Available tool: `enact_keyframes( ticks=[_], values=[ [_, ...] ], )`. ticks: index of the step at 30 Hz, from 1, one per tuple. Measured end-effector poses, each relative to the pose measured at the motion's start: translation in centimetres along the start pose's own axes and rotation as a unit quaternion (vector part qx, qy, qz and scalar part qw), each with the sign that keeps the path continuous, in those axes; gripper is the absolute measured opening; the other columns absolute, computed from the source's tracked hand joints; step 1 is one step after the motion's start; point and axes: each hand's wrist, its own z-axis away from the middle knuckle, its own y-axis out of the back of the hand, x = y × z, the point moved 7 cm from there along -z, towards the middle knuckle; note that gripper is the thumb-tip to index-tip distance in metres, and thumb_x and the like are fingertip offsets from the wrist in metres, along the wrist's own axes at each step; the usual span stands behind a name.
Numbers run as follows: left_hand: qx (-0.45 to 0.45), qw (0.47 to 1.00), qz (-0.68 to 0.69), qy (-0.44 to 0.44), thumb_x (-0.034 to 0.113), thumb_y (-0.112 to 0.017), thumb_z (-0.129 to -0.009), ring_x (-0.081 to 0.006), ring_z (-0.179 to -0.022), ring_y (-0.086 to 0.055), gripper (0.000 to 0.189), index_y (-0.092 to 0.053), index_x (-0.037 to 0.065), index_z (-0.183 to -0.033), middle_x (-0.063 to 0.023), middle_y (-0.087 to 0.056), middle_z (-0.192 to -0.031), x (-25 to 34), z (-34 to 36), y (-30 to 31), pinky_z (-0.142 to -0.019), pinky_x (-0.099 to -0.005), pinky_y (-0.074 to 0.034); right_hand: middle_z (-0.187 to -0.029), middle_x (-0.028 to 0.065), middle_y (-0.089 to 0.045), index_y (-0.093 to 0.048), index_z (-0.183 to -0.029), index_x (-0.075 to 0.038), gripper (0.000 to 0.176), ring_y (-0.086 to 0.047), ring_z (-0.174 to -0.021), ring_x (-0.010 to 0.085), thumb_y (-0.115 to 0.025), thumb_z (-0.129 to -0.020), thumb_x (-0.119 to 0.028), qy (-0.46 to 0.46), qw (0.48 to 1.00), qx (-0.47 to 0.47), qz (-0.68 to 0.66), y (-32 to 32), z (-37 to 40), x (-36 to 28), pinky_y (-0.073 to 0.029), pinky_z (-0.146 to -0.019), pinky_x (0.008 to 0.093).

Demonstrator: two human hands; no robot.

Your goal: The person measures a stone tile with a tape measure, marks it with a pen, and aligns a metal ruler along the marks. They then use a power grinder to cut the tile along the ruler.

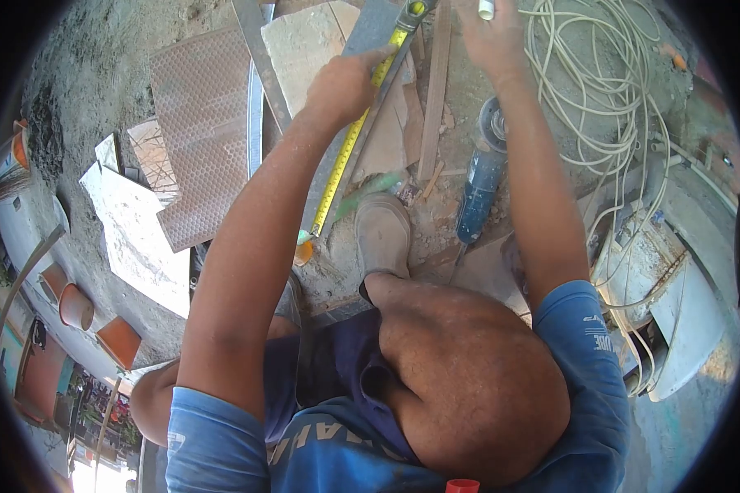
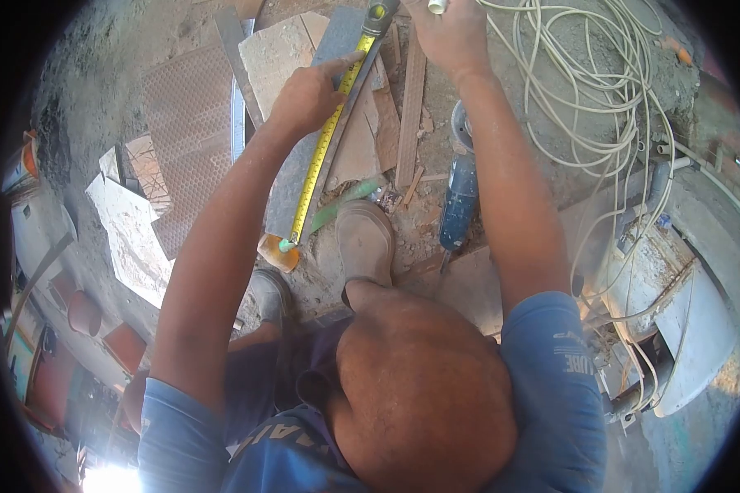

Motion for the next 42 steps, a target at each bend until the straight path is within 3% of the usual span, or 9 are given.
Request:
enact_keyframes(
  ticks=[1,4,6,7,9,13,16,25,42],
  values=[
    [0.002,1.0,0.002,0.002,0.013,-0.068,-0.087,-0.0278,-0.085,-0.071,0.065,-0.046,0.031,-0.145,-0.0152,-0.072,-0.098,0.0,0.0,0.0,-0.08,-0.0419,-0.057,-0.099,0.0118,-0.061,-0.05,-0.122,-0.007,0.056,-0.06,-0.09,0.0193,-0.075,-0.085,-0.04,0.002,1.0,-0.003,0.001,0.1,0.8,-0.8,-0.049,-0.084,0.0371],
    [0.011,1.0,0.012,0.006,0.012,-0.068,-0.086,-0.0282,-0.085,-0.071,0.064,-0.048,0.03,-0.144,-0.0152,-0.072,-0.099,0.0,0.0,0.1,-0.08,-0.042,-0.057,-0.112,0.014,-0.064,-0.043,-0.143,-0.012,0.072,-0.061,-0.108,0.0205,-0.072,-0.087,-0.047,-0.035,0.998,0.005,-0.044,1.1,5.1,-4.7,-0.048,-0.091,0.0369],
    [-0.004,1.0,0.013,0.015,0.011,-0.068,-0.086,-0.0283,-0.084,-0.071,0.063,-0.049,0.029,-0.143,-0.0153,-0.072,-0.099,0.0,-0.1,0.1,-0.079,-0.0422,-0.057,-0.098,0.0086,-0.069,-0.062,-0.111,0.001,0.037,-0.064,-0.087,0.0117,-0.079,-0.084,-0.019,-0.137,0.964,0.057,-0.22,1.0,7.4,-4.6,-0.052,-0.072,0.0247],
    [-0.003,1.0,0.015,0.016,0.011,-0.068,-0.086,-0.0283,-0.084,-0.071,0.063,-0.049,0.029,-0.143,-0.0153,-0.072,-0.099,-0.1,-0.1,0.0,-0.079,-0.0422,-0.057,-0.098,0.0086,-0.069,-0.062,-0.111,0.001,0.037,-0.064,-0.087,0.0117,-0.079,-0.084,-0.019,-0.137,0.965,0.055,-0.219,0.8,8.6,-4.8,-0.052,-0.072,0.0247],
    [0.01,1.0,0.016,-0.004,0.011,-0.069,-0.085,-0.0281,-0.084,-0.071,0.062,-0.05,0.027,-0.142,-0.0154,-0.072,-0.099,-0.1,-0.1,0.0,-0.079,-0.0421,-0.057,-0.082,0.0041,-0.069,-0.072,-0.101,0.001,0.023,-0.062,-0.075,0.0083,-0.074,-0.089,-0.018,-0.17,0.98,0.049,-0.091,0.6,10.9,-4.2,-0.048,-0.064,0.0226],
    [0.014,1.0,0.024,-0.003,0.011,-0.069,-0.085,-0.0278,-0.084,-0.071,0.062,-0.051,0.026,-0.142,-0.0154,-0.072,-0.099,-0.1,-0.1,0.1,-0.079,-0.0416,-0.057,-0.079,0.0027,-0.07,-0.073,-0.098,-0.001,0.019,-0.061,-0.07,0.0074,-0.073,-0.088,-0.017,-0.244,0.967,0.007,-0.067,-0.4,12.8,-3.1,-0.048,-0.062,0.0231],
    [0.015,1.0,0.026,-0.001,0.01,-0.069,-0.084,-0.0276,-0.084,-0.071,0.062,-0.051,0.025,-0.142,-0.0153,-0.072,-0.099,-0.1,0.0,0.2,-0.079,-0.041,-0.056,-0.081,0.0055,-0.072,-0.073,-0.095,-0.001,0.017,-0.064,-0.073,0.0097,-0.074,-0.086,-0.015,-0.187,0.982,-0.019,0.006,-1.1,12.5,-3.8,-0.051,-0.065,0.0252],
    [0.005,0.999,0.03,0.011,0.011,-0.069,-0.084,-0.028,-0.085,-0.071,0.061,-0.052,0.027,-0.141,-0.0153,-0.072,-0.099,-0.1,0.0,0.1,-0.081,-0.0411,-0.056,-0.086,0.011,-0.073,-0.073,-0.093,-0.002,0.016,-0.069,-0.075,0.0197,-0.075,-0.083,-0.014,-0.108,0.993,-0.04,0.03,-2.2,12.0,-4.0,-0.053,-0.069,0.0303],
    [0.016,0.999,0.032,-0.003,0.009,-0.068,-0.084,-0.028,-0.083,-0.071,0.062,-0.051,0.025,-0.142,-0.0156,-0.071,-0.098,0.0,0.0,0.2,-0.081,-0.0413,-0.056,-0.088,0.0116,-0.073,-0.073,-0.093,-0.003,0.015,-0.069,-0.077,0.0217,-0.075,-0.082,-0.012,-0.083,0.995,-0.037,0.033,-2.0,12.2,-3.9,-0.054,-0.069,0.0314]
  ],
)
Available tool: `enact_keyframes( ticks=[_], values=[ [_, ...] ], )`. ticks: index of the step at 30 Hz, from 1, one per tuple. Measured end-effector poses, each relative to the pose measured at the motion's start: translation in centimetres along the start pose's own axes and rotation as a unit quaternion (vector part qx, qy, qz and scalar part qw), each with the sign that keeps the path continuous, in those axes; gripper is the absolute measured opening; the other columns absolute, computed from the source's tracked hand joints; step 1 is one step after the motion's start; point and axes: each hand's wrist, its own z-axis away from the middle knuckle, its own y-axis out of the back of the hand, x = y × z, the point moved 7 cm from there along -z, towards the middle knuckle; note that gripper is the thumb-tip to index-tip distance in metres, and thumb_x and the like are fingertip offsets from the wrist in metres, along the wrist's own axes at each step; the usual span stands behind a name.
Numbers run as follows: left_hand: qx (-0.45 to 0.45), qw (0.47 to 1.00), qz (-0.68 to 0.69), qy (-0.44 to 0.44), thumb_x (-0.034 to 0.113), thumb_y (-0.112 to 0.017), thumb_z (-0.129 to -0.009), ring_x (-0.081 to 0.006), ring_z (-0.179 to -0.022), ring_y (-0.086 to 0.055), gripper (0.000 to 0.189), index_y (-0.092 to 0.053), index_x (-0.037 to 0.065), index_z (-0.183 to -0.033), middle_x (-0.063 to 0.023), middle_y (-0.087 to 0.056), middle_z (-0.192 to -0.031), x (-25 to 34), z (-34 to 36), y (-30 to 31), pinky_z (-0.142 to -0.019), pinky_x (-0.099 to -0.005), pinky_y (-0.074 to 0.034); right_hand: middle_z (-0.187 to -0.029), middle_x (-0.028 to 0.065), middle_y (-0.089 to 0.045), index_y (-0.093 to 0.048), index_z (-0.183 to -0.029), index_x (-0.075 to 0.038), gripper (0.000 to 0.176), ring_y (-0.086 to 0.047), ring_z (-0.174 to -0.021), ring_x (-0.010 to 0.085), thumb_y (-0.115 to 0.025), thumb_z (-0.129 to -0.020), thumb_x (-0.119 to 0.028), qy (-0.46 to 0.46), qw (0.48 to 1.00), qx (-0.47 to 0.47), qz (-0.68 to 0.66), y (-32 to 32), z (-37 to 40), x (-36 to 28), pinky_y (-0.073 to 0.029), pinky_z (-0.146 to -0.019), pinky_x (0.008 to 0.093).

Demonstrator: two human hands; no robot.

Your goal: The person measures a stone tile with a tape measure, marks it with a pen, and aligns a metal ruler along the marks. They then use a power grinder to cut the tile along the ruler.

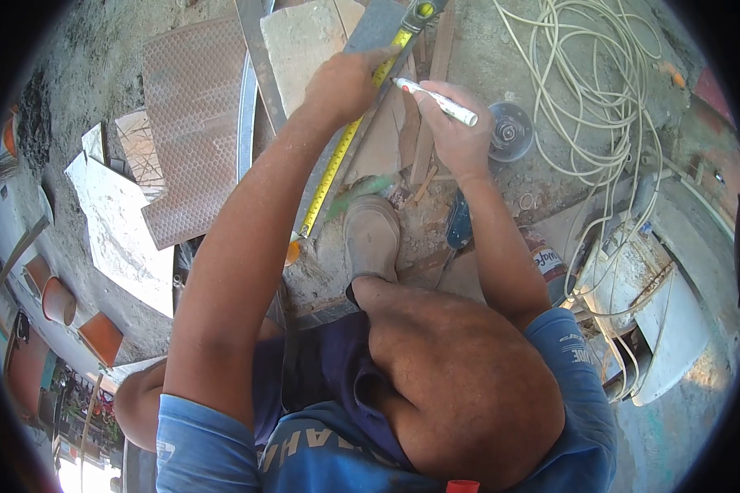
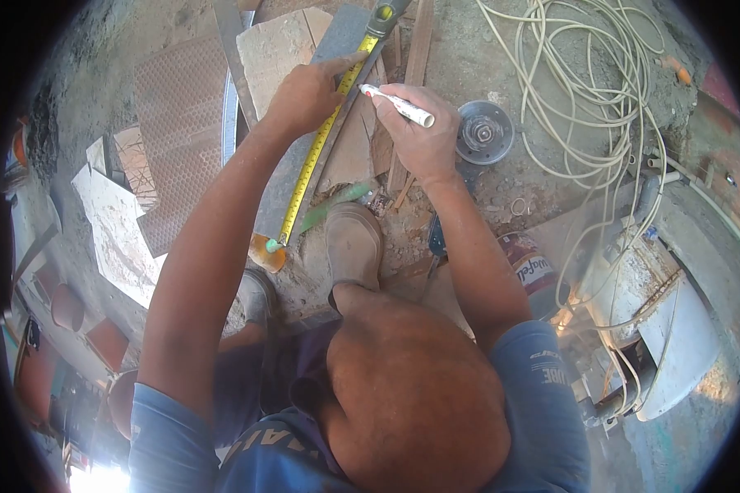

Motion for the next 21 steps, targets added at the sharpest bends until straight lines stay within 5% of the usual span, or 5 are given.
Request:
enact_keyframes(
  ticks=[21],
  values=[
    [-0.002,1.0,0.001,-0.007,0.009,-0.067,-0.083,-0.0274,-0.084,-0.07,0.063,-0.05,0.023,-0.143,-0.0154,-0.071,-0.094,0.05,-0.08,-0.35,-0.08,-0.0404,-0.055,-0.087,0.011,-0.072,-0.073,-0.094,-0.003,0.015,-0.068,-0.076,0.0214,-0.075,-0.084,-0.014,0.007,1.0,-0.006,-0.004,-0.05,0.03,0.14,-0.053,-0.068,0.0314]
  ],
)
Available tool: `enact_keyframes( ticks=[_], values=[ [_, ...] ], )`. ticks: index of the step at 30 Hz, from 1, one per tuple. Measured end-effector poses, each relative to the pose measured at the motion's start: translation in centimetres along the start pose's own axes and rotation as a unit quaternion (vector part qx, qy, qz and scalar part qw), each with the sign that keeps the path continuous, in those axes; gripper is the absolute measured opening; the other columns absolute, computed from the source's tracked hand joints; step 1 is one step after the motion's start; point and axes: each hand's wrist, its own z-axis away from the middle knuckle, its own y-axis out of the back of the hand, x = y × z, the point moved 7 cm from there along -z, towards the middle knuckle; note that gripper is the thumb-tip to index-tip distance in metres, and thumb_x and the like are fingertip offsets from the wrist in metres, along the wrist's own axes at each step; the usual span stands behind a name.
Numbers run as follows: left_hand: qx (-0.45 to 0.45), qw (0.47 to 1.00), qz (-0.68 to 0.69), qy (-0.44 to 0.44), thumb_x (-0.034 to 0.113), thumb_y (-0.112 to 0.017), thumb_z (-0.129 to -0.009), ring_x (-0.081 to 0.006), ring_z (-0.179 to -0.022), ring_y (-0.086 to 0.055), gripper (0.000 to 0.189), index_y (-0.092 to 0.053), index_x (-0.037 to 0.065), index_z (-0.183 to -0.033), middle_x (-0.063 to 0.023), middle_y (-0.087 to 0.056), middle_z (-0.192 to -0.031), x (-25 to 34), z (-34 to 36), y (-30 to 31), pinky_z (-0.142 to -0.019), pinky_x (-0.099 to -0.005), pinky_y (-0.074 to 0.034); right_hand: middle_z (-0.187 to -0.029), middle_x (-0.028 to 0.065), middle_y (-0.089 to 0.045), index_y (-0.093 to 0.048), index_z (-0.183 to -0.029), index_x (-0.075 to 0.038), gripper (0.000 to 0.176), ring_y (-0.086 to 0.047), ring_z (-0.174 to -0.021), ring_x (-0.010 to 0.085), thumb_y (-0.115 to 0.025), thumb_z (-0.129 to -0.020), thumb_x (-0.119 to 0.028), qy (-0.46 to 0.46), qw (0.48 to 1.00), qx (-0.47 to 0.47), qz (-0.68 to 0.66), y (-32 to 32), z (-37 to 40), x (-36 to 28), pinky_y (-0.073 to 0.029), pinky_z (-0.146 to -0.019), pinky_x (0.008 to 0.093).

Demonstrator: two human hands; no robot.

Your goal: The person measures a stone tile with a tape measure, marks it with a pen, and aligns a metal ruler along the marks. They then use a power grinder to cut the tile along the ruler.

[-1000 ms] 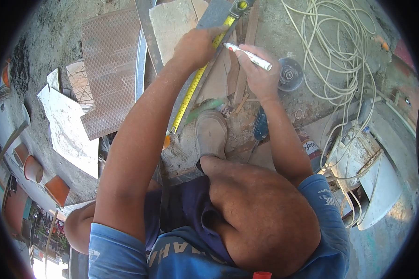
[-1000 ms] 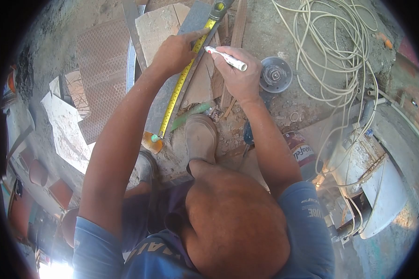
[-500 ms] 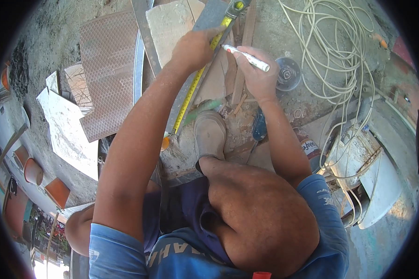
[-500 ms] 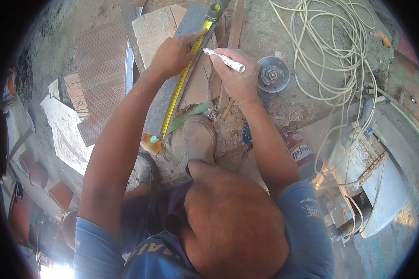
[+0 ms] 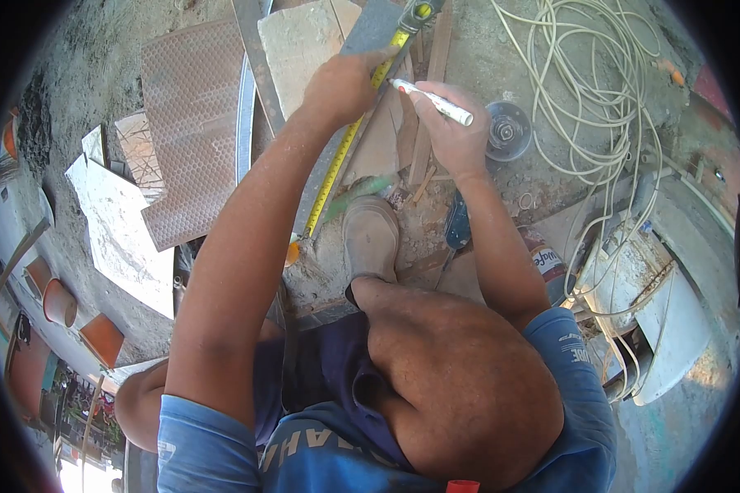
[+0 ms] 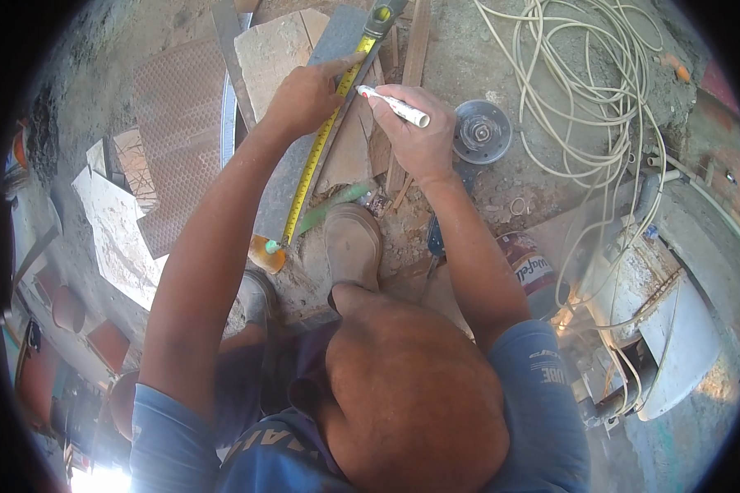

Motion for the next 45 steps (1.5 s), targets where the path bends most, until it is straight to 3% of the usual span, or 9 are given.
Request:
enact_keyframes(
  ticks=[32,34,37,39,41,42,44,45],
  values=[
    [-0.002,1.0,0.006,-0.002,0.008,-0.066,-0.082,-0.0329,-0.086,-0.069,0.065,-0.05,0.024,-0.143,-0.0187,-0.07,-0.097,-0.1,-0.1,-0.2,-0.082,-0.044,-0.055,-0.087,0.0119,-0.071,-0.071,-0.092,-0.002,0.013,-0.068,-0.076,0.0214,-0.073,-0.085,-0.013,0.015,0.999,0.011,0.037,1.4,-0.4,-1.2,-0.052,-0.067,0.032],
    [0.009,1.0,0.003,-0.007,0.008,-0.067,-0.082,-0.0331,-0.087,-0.069,0.066,-0.049,0.024,-0.143,-0.0186,-0.07,-0.096,0.0,-0.1,0.1,-0.082,-0.044,-0.055,-0.092,0.0126,-0.071,-0.069,-0.102,-0.003,0.022,-0.069,-0.08,0.0214,-0.07,-0.091,-0.021,0.027,0.997,0.078,0.009,2.8,-0.7,-1.1,-0.053,-0.072,0.0316],
    [-0.014,1.0,0.01,0.025,0.008,-0.067,-0.081,-0.0332,-0.086,-0.068,0.066,-0.048,0.018,-0.144,-0.0188,-0.07,-0.092,-0.1,0.1,0.4,-0.081,-0.0432,-0.054,-0.096,0.0125,-0.071,-0.064,-0.116,-0.004,0.031,-0.069,-0.085,0.0216,-0.064,-0.096,-0.028,0.017,0.987,0.132,-0.09,3.9,-2.3,-1.1,-0.053,-0.078,0.0319],
    [0.013,0.995,0.077,0.054,0.008,-0.068,-0.081,-0.0301,-0.081,-0.067,0.066,-0.047,0.009,-0.143,-0.0167,-0.068,-0.086,-1.4,0.4,0.2,-0.078,-0.0401,-0.053,-0.102,0.0129,-0.07,-0.059,-0.12,-0.005,0.037,-0.068,-0.091,0.0225,-0.062,-0.097,-0.034,0.016,0.989,0.128,-0.069,4.0,-4.8,-0.2,-0.054,-0.082,0.0336],
    [0.008,0.993,0.111,0.043,0.008,-0.068,-0.08,-0.028,-0.079,-0.066,0.062,-0.049,0.006,-0.139,-0.0154,-0.068,-0.085,-1.3,0.8,1.0,-0.077,-0.0387,-0.052,-0.107,0.0145,-0.066,-0.054,-0.12,-0.007,0.053,-0.065,-0.099,0.0259,-0.072,-0.088,-0.044,-0.019,0.997,0.074,0.021,2.9,-7.9,0.3,-0.052,-0.087,0.0385],
    [-0.002,0.988,0.15,0.036,0.008,-0.068,-0.08,-0.0258,-0.078,-0.065,0.058,-0.052,0.002,-0.135,-0.0141,-0.067,-0.084,-1.1,0.9,1.3,-0.076,-0.0374,-0.051,-0.107,0.0145,-0.066,-0.054,-0.12,-0.007,0.053,-0.065,-0.099,0.0259,-0.072,-0.088,-0.044,-0.017,0.996,0.08,0.019,2.4,-9.2,0.5,-0.052,-0.087,0.0385],
    [-0.016,0.99,0.138,0.027,0.009,-0.068,-0.08,-0.0242,-0.077,-0.064,0.054,-0.054,0.001,-0.132,-0.0129,-0.066,-0.084,-0.7,0.8,1.5,-0.076,-0.0367,-0.051,-0.109,0.0161,-0.062,-0.045,-0.12,-0.01,0.074,-0.062,-0.104,0.0301,-0.084,-0.072,-0.051,-0.025,0.992,-0.011,0.119,-0.3,-11.8,1.7,-0.05,-0.091,0.0421],
    [-0.031,0.991,0.129,0.022,0.009,-0.068,-0.08,-0.0226,-0.077,-0.064,0.05,-0.057,0.0,-0.128,-0.0117,-0.065,-0.083,-0.6,0.7,1.5,-0.075,-0.0361,-0.051,-0.109,0.0161,-0.062,-0.045,-0.12,-0.01,0.074,-0.062,-0.104,0.0301,-0.084,-0.072,-0.051,-0.021,0.993,-0.006,0.117,-0.5,-12.8,2.2,-0.05,-0.091,0.0421]
  ],
)
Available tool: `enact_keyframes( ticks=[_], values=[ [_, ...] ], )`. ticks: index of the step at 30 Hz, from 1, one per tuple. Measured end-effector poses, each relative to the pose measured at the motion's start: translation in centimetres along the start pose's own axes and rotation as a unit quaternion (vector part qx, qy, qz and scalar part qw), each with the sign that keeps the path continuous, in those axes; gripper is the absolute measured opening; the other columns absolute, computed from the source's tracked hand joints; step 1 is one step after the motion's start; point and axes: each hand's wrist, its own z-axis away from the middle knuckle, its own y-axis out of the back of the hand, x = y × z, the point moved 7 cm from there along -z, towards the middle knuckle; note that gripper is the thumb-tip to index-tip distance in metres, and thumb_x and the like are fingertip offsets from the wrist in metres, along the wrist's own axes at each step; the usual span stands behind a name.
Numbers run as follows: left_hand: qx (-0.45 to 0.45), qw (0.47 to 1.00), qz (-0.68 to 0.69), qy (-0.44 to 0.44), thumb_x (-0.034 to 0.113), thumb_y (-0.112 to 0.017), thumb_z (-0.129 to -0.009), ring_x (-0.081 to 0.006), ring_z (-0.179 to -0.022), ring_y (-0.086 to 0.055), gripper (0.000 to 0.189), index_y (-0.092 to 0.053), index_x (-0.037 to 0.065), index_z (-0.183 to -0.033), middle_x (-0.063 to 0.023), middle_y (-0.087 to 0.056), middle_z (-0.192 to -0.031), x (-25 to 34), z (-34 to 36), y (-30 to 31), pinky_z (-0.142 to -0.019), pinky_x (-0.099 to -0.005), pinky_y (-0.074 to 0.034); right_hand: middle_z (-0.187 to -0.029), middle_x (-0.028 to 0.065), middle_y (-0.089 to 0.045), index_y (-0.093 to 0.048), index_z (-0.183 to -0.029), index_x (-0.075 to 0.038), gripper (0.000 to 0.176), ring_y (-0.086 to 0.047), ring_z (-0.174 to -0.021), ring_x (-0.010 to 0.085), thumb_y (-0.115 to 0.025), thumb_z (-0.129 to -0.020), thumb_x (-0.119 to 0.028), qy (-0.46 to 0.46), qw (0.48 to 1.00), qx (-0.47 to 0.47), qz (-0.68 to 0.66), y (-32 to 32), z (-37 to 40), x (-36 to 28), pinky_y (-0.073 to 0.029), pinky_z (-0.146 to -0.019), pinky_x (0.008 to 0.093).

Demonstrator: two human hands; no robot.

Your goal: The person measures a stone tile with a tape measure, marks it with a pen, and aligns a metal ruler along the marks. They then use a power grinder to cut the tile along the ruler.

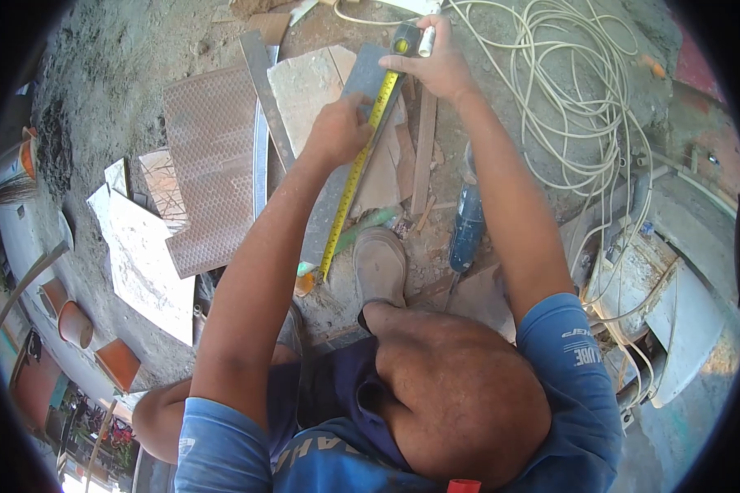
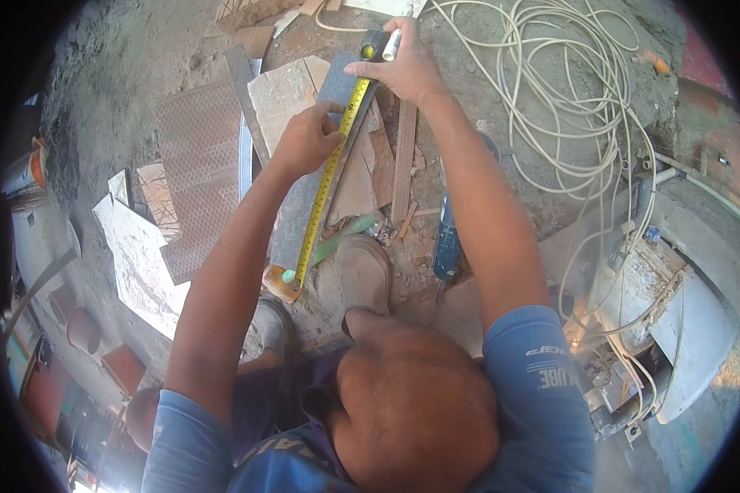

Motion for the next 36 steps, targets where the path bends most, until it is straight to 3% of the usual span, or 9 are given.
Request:
enact_keyframes(
  ticks=[2,6,14,18,23,28,31,32,36],
  values=[
    [-0.002,1.0,0.002,-0.001,0.01,-0.068,-0.081,-0.0222,-0.078,-0.064,0.046,-0.058,0.0,-0.125,-0.0122,-0.066,-0.084,0.3,0.0,0.2,-0.076,-0.0359,-0.051,-0.105,0.0126,-0.059,-0.041,-0.12,-0.011,0.083,-0.06,-0.097,0.0245,-0.09,-0.063,-0.048,0.011,0.997,-0.078,-0.003,-1.7,-1.2,0.3,-0.05,-0.085,0.0382],
    [0.011,0.997,0.07,0.016,0.011,-0.065,-0.084,-0.021,-0.079,-0.064,0.041,-0.059,0.0,-0.123,-0.0126,-0.067,-0.085,0.4,1.3,2.3,-0.078,-0.0344,-0.05,-0.102,0.0155,-0.061,-0.042,-0.112,-0.011,0.077,-0.063,-0.094,0.0289,-0.092,-0.062,-0.039,0.072,0.997,0.032,-0.017,1.3,-0.1,-2.5,-0.052,-0.082,0.0402],
    [-0.066,0.931,0.357,0.034,0.063,-0.061,-0.086,-0.0242,-0.114,-0.057,0.083,-0.044,0.003,-0.142,-0.0109,-0.061,-0.117,-8.5,9.9,11.1,-0.103,-0.0433,-0.041,-0.102,0.0116,-0.053,-0.036,-0.113,-0.009,0.075,-0.06,-0.088,0.0194,-0.092,-0.067,-0.027,0.07,0.973,0.213,-0.047,7.9,6.7,-5.5,-0.053,-0.073,0.0334],
    [0.022,0.9,0.433,0.055,0.07,-0.05,-0.089,-0.0265,-0.119,-0.054,0.087,-0.042,0.003,-0.143,-0.0128,-0.06,-0.119,-12.6,13.1,13.4,-0.103,-0.0451,-0.041,-0.103,0.0095,-0.05,-0.036,-0.113,-0.009,0.074,-0.056,-0.088,0.0167,-0.092,-0.067,-0.025,-0.06,0.97,0.21,-0.101,7.7,8.2,-3.3,-0.051,-0.074,0.0336],
    [0.022,0.868,0.491,0.067,0.077,-0.038,-0.088,-0.03,-0.121,-0.054,0.094,-0.037,0.002,-0.145,-0.016,-0.056,-0.125,-11.7,14.1,10.7,-0.1,-0.0464,-0.046,-0.102,0.01,-0.052,-0.037,-0.111,-0.008,0.073,-0.055,-0.09,0.0176,-0.092,-0.066,-0.026,-0.038,0.974,0.149,-0.167,4.5,10.2,-6.8,-0.05,-0.078,0.0352],
    [-0.081,0.808,0.58,0.055,0.084,-0.037,-0.081,-0.0296,-0.119,-0.056,0.104,-0.034,0.003,-0.147,-0.0184,-0.051,-0.131,-6.8,14.4,6.4,-0.093,-0.0446,-0.053,-0.117,0.0172,-0.056,-0.039,-0.108,-0.008,0.073,-0.058,-0.105,0.0313,-0.092,-0.061,-0.024,0.178,0.953,-0.012,-0.245,-2.6,15.7,-15.1,-0.047,-0.092,0.042],
    [-0.112,0.784,0.609,0.05,0.086,-0.063,-0.059,-0.0294,-0.119,-0.058,0.128,-0.031,0.0,-0.148,-0.0158,-0.056,-0.126,-7.1,15.5,5.1,-0.096,-0.0429,-0.053,-0.118,0.0163,-0.054,-0.042,-0.107,-0.012,0.069,-0.054,-0.113,0.0383,-0.091,-0.059,-0.022,0.283,0.913,-0.162,-0.246,-6.9,20.1,-19.4,-0.045,-0.097,0.0463],
    [-0.149,0.78,0.607,0.032,0.069,-0.081,-0.057,-0.0252,-0.11,-0.063,0.122,-0.036,-0.002,-0.145,-0.013,-0.063,-0.115,-6.6,15.9,5.3,-0.095,-0.0383,-0.053,-0.119,0.0157,-0.054,-0.042,-0.107,-0.013,0.074,-0.054,-0.114,0.0372,-0.092,-0.055,-0.026,0.314,0.909,-0.171,-0.212,-7.8,21.1,-20.2,-0.045,-0.096,0.0467],
    [-0.145,0.845,0.493,0.149,0.04,-0.091,-0.062,-0.0174,-0.09,-0.065,0.079,-0.06,-0.001,-0.122,-0.0084,-0.067,-0.103,-13.6,17.8,4.0,-0.083,-0.0299,-0.054,-0.131,0.0144,-0.054,-0.044,-0.11,-0.011,0.071,-0.05,-0.122,0.0371,-0.089,-0.062,-0.035,0.344,0.901,-0.193,-0.18,-8.0,21.8,-20.5,-0.043,-0.099,0.0495]
  ],
)
